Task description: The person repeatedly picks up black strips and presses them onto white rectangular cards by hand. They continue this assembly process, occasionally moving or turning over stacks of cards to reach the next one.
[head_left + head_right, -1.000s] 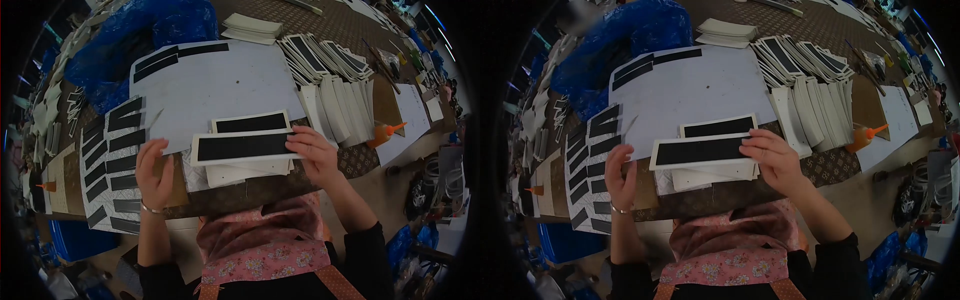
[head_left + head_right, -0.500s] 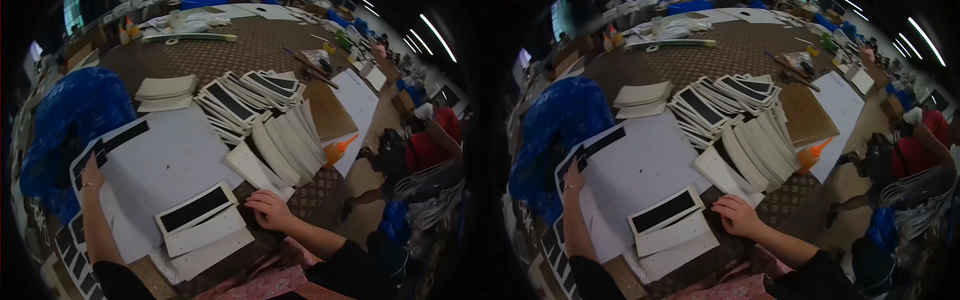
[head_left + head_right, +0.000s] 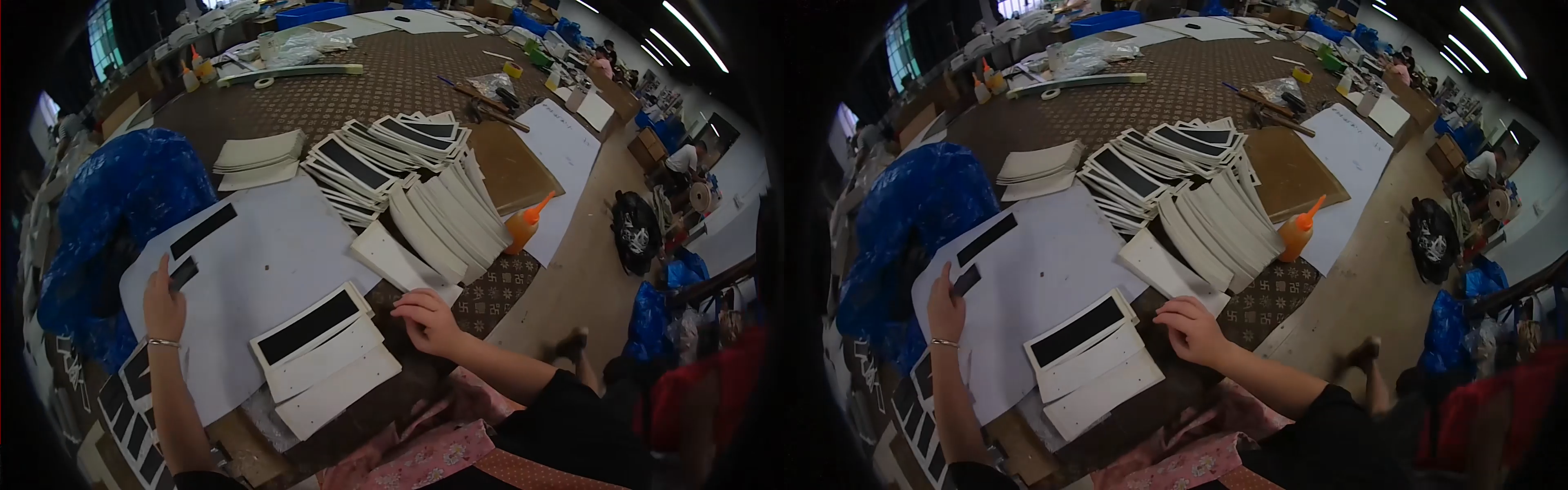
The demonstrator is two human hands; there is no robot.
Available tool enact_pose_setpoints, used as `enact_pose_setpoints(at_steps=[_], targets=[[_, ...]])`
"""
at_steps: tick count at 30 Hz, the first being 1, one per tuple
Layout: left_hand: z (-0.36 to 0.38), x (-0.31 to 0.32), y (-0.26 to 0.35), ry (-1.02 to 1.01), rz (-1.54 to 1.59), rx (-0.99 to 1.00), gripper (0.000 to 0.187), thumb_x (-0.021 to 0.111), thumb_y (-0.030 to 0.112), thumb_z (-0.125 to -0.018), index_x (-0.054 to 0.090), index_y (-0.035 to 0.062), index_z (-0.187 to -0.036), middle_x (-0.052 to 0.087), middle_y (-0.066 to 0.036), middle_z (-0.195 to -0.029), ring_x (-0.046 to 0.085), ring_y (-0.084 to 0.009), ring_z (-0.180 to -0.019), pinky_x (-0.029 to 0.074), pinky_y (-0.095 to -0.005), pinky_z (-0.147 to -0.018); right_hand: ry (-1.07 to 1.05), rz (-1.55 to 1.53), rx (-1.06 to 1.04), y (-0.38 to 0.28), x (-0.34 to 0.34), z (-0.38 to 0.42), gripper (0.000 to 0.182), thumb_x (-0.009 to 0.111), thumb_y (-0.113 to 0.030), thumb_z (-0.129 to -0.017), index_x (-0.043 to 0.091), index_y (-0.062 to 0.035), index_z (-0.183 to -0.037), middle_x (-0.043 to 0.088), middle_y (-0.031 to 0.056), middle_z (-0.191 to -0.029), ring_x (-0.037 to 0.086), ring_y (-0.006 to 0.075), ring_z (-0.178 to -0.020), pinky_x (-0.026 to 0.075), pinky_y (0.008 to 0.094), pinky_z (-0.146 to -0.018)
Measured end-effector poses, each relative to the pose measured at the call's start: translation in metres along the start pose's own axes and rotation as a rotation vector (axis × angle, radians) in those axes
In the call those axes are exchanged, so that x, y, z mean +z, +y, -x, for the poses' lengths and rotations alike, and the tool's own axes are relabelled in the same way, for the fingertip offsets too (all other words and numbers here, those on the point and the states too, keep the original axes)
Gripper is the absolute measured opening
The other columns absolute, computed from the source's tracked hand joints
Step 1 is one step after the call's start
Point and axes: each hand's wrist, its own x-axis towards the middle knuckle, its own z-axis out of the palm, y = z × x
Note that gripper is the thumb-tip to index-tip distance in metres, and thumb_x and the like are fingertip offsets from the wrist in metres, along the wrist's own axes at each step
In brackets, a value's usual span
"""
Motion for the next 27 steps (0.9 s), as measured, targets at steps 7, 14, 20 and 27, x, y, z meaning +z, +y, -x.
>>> enact_pose_setpoints(at_steps=[7,14,20,27], targets=[[0.138,-0.089,0.186,0.257,0.977,0.36,0.067,0.067,-0.006,-0.072,0.047,-0.0047,-0.136,0.067,-0.012,-0.097,0.066,-0.0209,-0.092,0.05,-0.0347,-0.091,0.161,-0.244,-0.153,-0.143,-0.011,-0.044,0.039,0.079,-0.008,-0.073,0.054,-0.0018,-0.103,0.054,0.0202,-0.123,0.054,0.0375,-0.109,0.045,0.0462,-0.095],[0.218,-0.061,0.22,0.234,1.324,0.086,0.067,0.07,-0.001,-0.08,0.041,-0.004,-0.139,0.059,-0.017,-0.122,0.06,-0.0245,-0.111,0.048,-0.0374,-0.093,0.008,-0.167,-0.153,-0.155,-0.012,-0.027,0.036,0.075,-0.001,-0.07,0.051,-0.0036,-0.097,0.051,0.0203,-0.112,0.055,0.0344,-0.099,0.047,0.0421,-0.087],[0.204,-0.005,0.167,0.11,0.24,0.111,0.059,0.064,0.0,-0.075,0.055,0.0099,-0.132,0.055,-0.01,-0.127,0.054,-0.0372,-0.118,0.047,-0.0432,-0.095,-0.048,-0.115,0.115,-0.117,-0.028,0.002,0.032,0.073,-0.002,-0.074,0.051,-0.003,-0.098,0.048,0.022,-0.122,0.05,0.0361,-0.112,0.043,0.0407,-0.094],[0.177,0.01,0.147,-0.186,0.544,-0.01,0.04,0.057,-0.005,-0.077,0.07,0.0096,-0.112,0.067,-0.01,-0.107,0.063,-0.0288,-0.104,0.052,-0.0391,-0.087,-0.04,-0.114,0.208,-0.108,-0.039,0.008,0.031,0.073,-0.002,-0.075,0.051,-0.0041,-0.097,0.048,0.02,-0.123,0.049,0.0341,-0.114,0.041,0.0411,-0.097]])
